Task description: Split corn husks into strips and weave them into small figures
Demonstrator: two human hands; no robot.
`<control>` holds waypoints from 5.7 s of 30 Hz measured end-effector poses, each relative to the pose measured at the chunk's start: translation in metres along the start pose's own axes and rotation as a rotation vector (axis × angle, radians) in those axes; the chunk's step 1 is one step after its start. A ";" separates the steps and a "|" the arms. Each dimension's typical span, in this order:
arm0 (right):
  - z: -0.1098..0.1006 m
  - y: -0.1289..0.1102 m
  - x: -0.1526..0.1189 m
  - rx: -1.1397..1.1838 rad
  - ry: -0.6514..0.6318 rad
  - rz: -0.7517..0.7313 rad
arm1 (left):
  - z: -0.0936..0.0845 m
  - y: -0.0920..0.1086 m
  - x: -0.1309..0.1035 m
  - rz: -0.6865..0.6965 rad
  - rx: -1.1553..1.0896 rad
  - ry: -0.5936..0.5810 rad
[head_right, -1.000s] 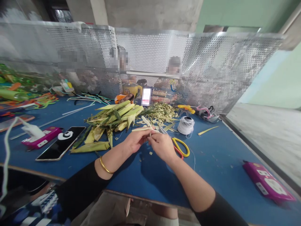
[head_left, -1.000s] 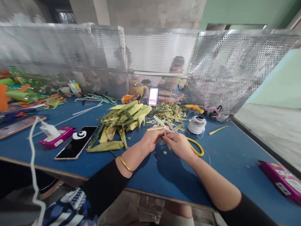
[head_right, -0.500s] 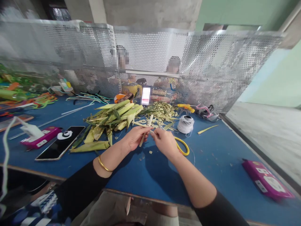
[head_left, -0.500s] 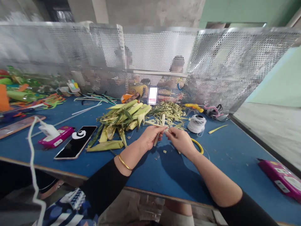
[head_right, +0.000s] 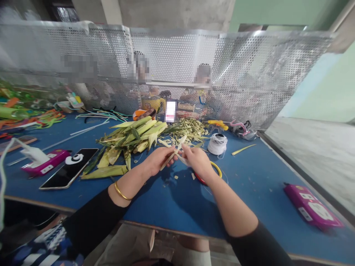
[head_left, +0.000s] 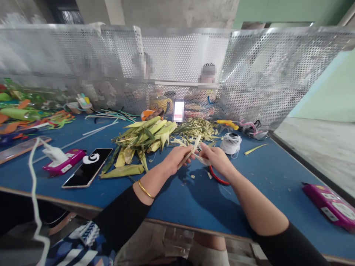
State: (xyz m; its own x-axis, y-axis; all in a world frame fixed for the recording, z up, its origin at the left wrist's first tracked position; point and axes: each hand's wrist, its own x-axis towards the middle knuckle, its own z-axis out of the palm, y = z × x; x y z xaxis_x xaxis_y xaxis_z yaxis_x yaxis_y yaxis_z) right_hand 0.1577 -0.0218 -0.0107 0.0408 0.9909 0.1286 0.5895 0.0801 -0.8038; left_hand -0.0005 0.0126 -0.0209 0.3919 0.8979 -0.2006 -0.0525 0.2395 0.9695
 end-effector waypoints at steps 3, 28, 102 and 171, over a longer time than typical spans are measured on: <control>0.001 0.011 0.010 0.295 0.028 0.128 | 0.003 0.001 -0.004 -0.019 0.055 -0.061; 0.013 0.012 0.002 0.130 -0.035 -0.181 | 0.008 0.001 -0.007 0.056 -0.056 0.170; -0.003 0.012 0.007 -0.182 0.062 -0.393 | 0.000 0.009 -0.005 0.117 0.202 0.024; 0.003 -0.004 -0.011 -0.208 0.292 -0.405 | 0.008 0.001 -0.003 -0.053 0.038 0.132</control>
State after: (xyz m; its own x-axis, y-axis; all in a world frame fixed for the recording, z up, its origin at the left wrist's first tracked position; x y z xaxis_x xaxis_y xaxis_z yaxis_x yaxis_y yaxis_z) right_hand 0.1524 -0.0329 -0.0105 -0.0175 0.8113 0.5844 0.7504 0.3969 -0.5286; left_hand 0.0059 0.0072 -0.0182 0.2684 0.9259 -0.2658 0.0004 0.2758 0.9612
